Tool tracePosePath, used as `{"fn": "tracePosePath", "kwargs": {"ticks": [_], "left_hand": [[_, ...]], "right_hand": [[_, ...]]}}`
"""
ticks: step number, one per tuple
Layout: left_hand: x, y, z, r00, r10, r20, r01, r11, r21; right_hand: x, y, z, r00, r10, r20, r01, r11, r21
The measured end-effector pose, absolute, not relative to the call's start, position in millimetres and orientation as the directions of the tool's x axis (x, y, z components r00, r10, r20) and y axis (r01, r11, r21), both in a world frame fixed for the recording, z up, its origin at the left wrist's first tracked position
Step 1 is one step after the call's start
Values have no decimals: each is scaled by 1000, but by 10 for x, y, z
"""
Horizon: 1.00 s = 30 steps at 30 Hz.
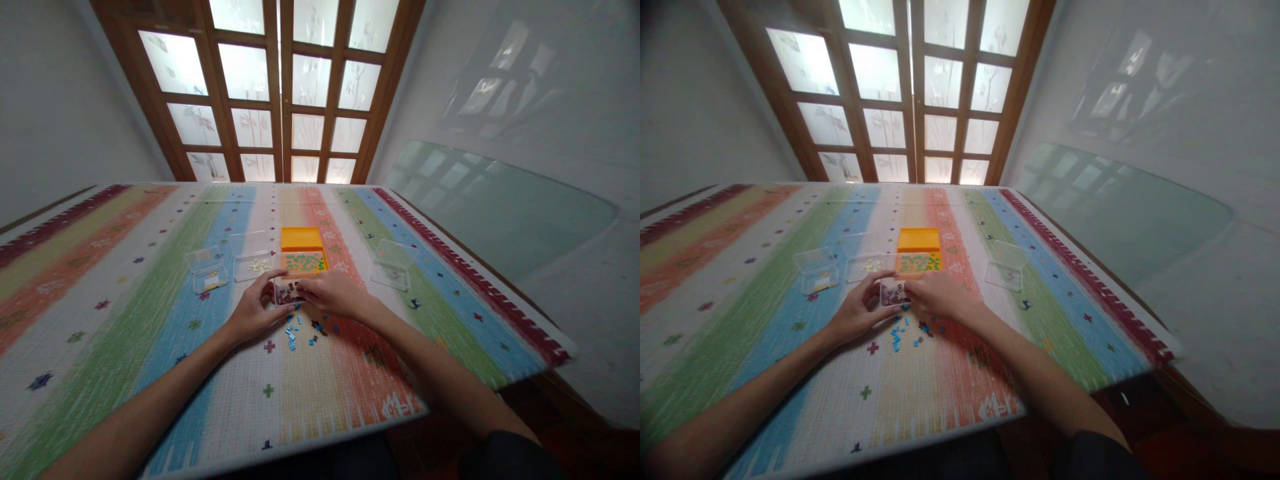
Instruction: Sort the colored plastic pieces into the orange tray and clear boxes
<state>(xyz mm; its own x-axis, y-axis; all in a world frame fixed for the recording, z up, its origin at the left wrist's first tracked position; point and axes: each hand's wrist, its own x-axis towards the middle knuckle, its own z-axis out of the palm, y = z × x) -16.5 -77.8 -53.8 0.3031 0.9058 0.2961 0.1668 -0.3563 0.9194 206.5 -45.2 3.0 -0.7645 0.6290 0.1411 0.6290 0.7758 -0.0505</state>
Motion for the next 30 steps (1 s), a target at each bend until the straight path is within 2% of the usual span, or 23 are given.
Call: {"fn": "tracePosePath", "kwargs": {"ticks": [8,12,17,20,25,30], "left_hand": [[-145,-782,-520,302,910,286,141,-339,930],[-150,-782,-520,295,911,288,162,-345,925],[-162,-773,-538,299,912,282,148,-336,930],[-164,-766,-553,299,911,284,137,-335,932],[-163,-769,-563,292,918,267,175,-326,929],[-165,-774,-552,292,918,269,185,-330,926]], "right_hand": [[2009,-460,40,-754,649,97,652,758,-9],[1993,-460,16,-746,654,121,658,753,-13],[2061,-434,24,-686,688,237,681,722,-127],[2193,-432,117,-670,697,256,657,717,-233],[2421,-516,276,-823,561,88,487,778,-398],[2451,-623,184,-846,532,-47,504,767,-397]]}}
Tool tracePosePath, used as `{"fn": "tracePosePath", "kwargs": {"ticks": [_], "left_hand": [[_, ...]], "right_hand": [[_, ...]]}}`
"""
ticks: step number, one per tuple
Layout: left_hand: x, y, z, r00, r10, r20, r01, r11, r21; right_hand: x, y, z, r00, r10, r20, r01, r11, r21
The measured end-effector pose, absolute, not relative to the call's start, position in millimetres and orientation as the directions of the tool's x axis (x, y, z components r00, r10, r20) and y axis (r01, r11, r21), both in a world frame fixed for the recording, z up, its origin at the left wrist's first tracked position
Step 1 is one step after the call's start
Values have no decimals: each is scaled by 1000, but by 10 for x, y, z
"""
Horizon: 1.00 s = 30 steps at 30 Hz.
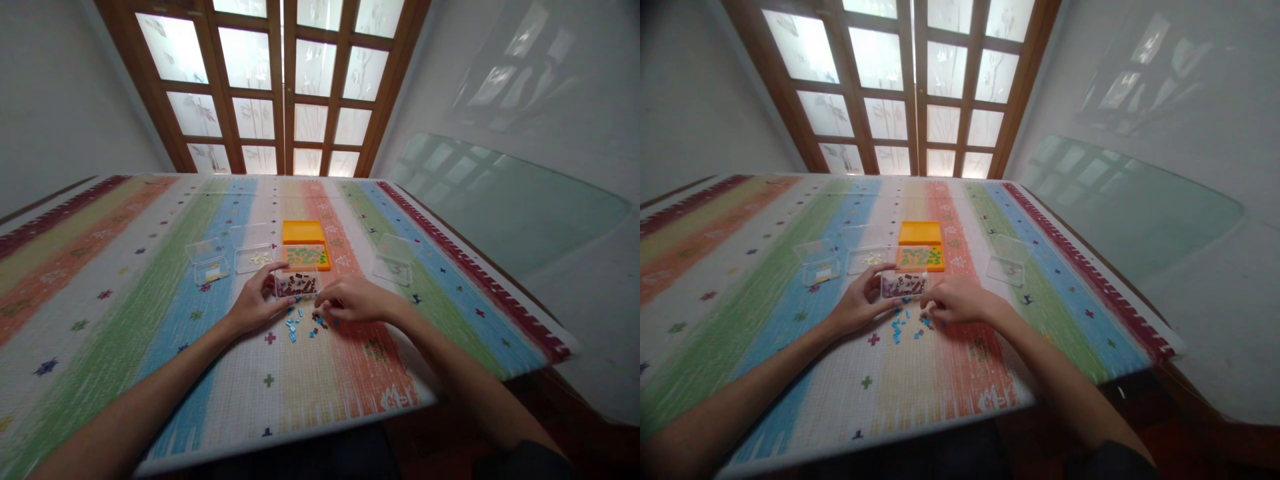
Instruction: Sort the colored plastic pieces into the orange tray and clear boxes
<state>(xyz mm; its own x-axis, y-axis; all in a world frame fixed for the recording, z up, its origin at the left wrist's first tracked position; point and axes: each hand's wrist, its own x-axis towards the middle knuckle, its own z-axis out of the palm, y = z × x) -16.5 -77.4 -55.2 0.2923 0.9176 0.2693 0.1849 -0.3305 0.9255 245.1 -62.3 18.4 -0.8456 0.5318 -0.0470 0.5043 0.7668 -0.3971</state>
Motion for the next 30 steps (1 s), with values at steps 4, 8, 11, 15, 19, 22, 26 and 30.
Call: {"fn": "tracePosePath", "kwargs": {"ticks": [4,8,11,15,19,22,26,30], "left_hand": [[-168,-768,-553,289,916,280,194,-342,919],[-171,-760,-567,296,915,273,193,-337,921],[-172,-754,-575,291,912,288,200,-352,914],[-170,-754,-570,294,912,287,183,-348,919],[-163,-760,-555,297,911,285,175,-346,922],[-160,-765,-553,293,915,279,181,-340,923],[-161,-770,-555,288,916,281,190,-342,920],[-160,-771,-552,289,910,296,189,-358,915]], "right_hand": [[2423,-649,82,-869,488,-75,472,775,-421],[2417,-633,32,-871,482,-91,473,776,-417],[2417,-617,1,-869,485,-99,479,773,-415],[2426,-619,-28,-863,497,-96,490,774,-400],[2451,-636,-42,-863,500,-77,485,775,-404],[2466,-642,-59,-867,492,-83,480,776,-409],[2472,-643,-79,-865,494,-88,485,779,-397],[2473,-635,-88,-867,491,-86,480,776,-408]]}}
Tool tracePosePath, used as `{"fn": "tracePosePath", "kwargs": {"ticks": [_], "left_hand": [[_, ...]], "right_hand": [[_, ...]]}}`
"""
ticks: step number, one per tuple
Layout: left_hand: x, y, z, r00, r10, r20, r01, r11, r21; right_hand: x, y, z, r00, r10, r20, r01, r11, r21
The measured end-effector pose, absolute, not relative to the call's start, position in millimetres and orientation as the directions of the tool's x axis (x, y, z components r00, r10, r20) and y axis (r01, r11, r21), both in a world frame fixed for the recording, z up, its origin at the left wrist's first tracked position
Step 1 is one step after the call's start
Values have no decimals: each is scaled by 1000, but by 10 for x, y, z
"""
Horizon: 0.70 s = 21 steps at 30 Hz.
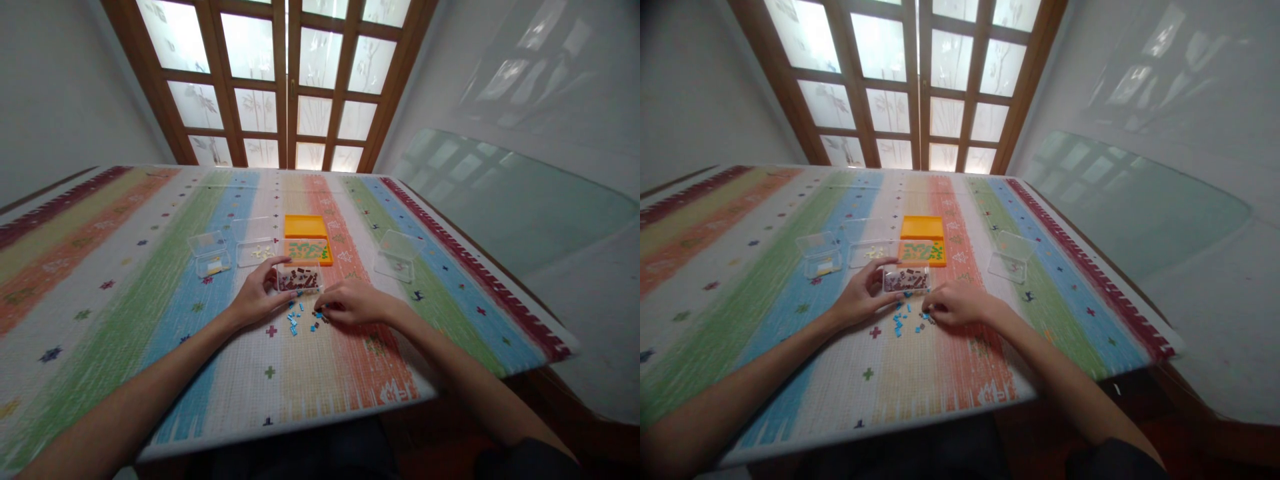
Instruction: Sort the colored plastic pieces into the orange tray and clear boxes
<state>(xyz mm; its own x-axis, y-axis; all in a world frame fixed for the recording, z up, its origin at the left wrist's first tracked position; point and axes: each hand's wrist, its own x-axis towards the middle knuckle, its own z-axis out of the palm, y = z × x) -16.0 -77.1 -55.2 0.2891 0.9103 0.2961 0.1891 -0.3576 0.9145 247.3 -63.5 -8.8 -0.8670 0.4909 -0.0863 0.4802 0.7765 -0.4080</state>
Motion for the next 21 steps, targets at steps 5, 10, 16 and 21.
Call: {"fn": "tracePosePath", "kwargs": {"ticks": [5,10,16,21], "left_hand": [[-167,-759,-563,295,900,320,175,-381,908],[-169,-756,-572,295,897,329,164,-387,907],[-166,-771,-548,294,905,306,178,-367,913],[-154,-770,-529,304,906,295,168,-355,919]], "right_hand": [[2474,-620,-120,-867,497,-37,469,790,-395],[2449,-668,-131,-838,543,-50,529,789,-311],[2406,-749,-141,-780,611,-138,626,762,-165],[2432,-765,-47,-793,599,-111,607,762,-225]]}}
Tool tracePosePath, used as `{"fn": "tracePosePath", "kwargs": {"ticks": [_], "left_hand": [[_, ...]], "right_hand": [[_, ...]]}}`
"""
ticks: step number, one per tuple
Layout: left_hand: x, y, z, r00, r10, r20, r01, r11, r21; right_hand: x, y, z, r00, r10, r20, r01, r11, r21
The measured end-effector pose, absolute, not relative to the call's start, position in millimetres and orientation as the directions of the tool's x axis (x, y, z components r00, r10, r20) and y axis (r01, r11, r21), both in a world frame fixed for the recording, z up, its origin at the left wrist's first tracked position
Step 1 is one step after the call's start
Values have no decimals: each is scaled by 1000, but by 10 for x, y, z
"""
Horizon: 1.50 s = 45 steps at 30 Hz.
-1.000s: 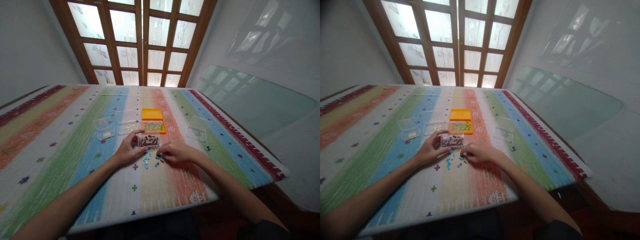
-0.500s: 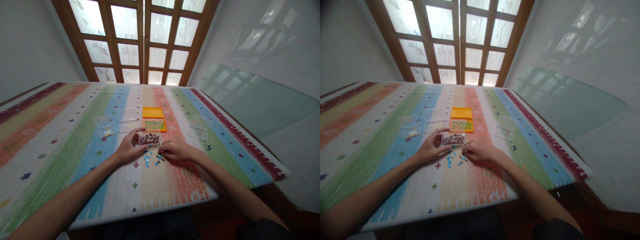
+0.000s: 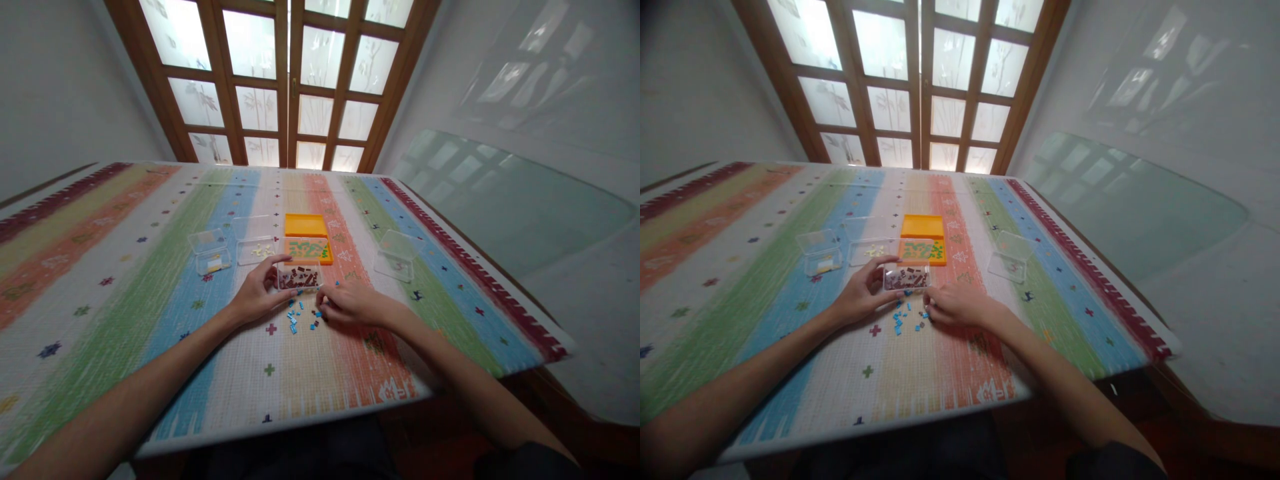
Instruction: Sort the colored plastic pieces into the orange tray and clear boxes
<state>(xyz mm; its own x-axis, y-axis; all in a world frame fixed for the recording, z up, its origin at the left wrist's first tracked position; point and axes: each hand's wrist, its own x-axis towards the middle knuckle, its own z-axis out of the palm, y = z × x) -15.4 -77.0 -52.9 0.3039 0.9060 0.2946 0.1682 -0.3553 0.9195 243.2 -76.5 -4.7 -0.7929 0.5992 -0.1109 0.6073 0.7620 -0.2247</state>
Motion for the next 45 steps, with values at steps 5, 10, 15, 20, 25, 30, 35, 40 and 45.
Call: {"fn": "tracePosePath", "kwargs": {"ticks": [5,10,15,20,25,30,35,40,45], "left_hand": [[-147,-764,-536,301,906,296,163,-355,921],[-157,-767,-539,308,903,299,174,-363,916],[-169,-776,-534,302,898,319,212,-389,897],[-168,-775,-540,287,900,329,238,-400,885],[-165,-770,-544,303,895,326,211,-397,893],[-167,-774,-546,292,908,301,217,-370,903],[-170,-771,-553,306,902,305,174,-368,913],[-169,-772,-540,301,901,312,189,-377,907],[-160,-779,-532,304,904,301,194,-368,909]], "right_hand": [[2362,-692,123,-795,606,30,573,766,-291],[2119,-531,154,-792,607,69,580,782,-228],[1962,-438,175,-784,621,-1,609,769,-195],[1991,-394,148,-785,620,-6,608,766,-209],[2065,-358,68,-798,601,27,586,787,-195],[2149,-342,37,-790,608,76,587,787,-191],[2312,-414,28,-780,596,190,537,794,-285],[2487,-665,-2,-798,560,223,414,778,-473],[2561,-860,-93,-821,571,1,511,736,-444]]}}
